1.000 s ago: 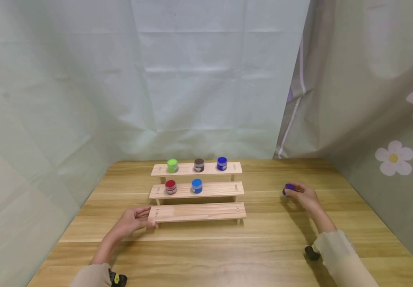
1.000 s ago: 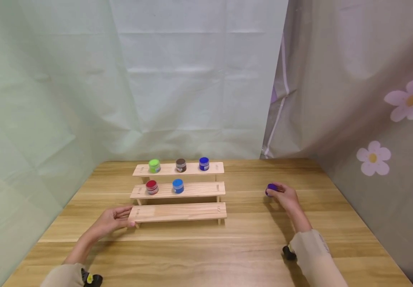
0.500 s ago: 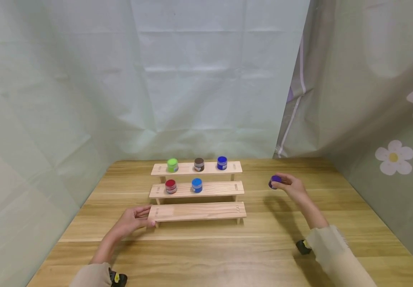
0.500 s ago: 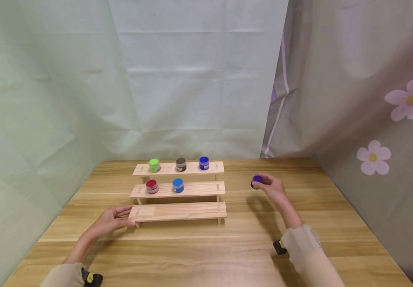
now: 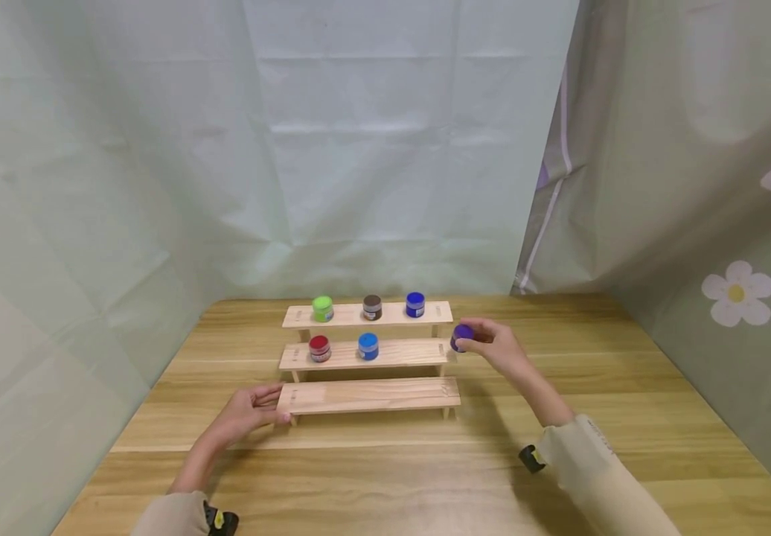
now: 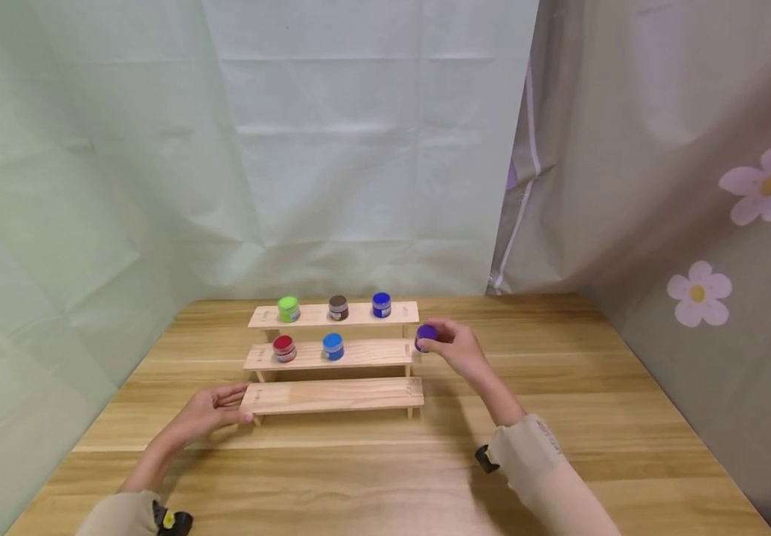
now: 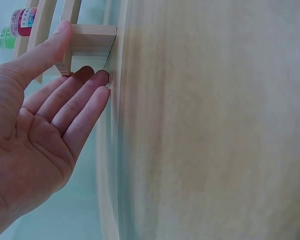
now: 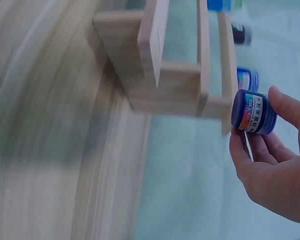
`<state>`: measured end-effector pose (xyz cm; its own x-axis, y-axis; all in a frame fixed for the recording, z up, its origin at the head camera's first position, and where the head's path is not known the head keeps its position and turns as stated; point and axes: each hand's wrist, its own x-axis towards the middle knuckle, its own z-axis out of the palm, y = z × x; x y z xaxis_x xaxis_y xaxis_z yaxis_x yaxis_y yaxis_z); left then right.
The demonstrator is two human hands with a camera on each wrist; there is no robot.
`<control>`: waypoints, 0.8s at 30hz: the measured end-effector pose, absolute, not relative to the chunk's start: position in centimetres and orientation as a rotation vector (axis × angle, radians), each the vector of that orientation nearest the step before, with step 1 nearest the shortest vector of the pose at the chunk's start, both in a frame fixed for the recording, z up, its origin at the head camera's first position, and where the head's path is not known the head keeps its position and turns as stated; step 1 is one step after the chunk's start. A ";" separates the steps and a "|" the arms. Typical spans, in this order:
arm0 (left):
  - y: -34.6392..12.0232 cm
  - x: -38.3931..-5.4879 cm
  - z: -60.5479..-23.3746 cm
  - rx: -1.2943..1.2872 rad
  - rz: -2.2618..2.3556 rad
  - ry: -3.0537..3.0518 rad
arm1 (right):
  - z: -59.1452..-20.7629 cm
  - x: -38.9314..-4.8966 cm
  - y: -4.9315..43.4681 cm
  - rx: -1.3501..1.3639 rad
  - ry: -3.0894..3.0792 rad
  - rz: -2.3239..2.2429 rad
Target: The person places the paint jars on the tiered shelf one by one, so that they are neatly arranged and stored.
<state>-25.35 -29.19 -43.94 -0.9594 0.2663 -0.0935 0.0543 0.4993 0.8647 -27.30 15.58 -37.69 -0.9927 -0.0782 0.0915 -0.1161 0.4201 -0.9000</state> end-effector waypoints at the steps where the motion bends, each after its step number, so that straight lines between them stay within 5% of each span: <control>1: -29.2 -25.4 -44.0 0.273 1.447 2.527 | -37.7 -27.3 15.1 0.191 -2.619 1.660; 24: -29.2 -25.5 -44.1 0.236 1.455 2.532 | -38.5 -28.9 8.6 0.279 -2.631 1.710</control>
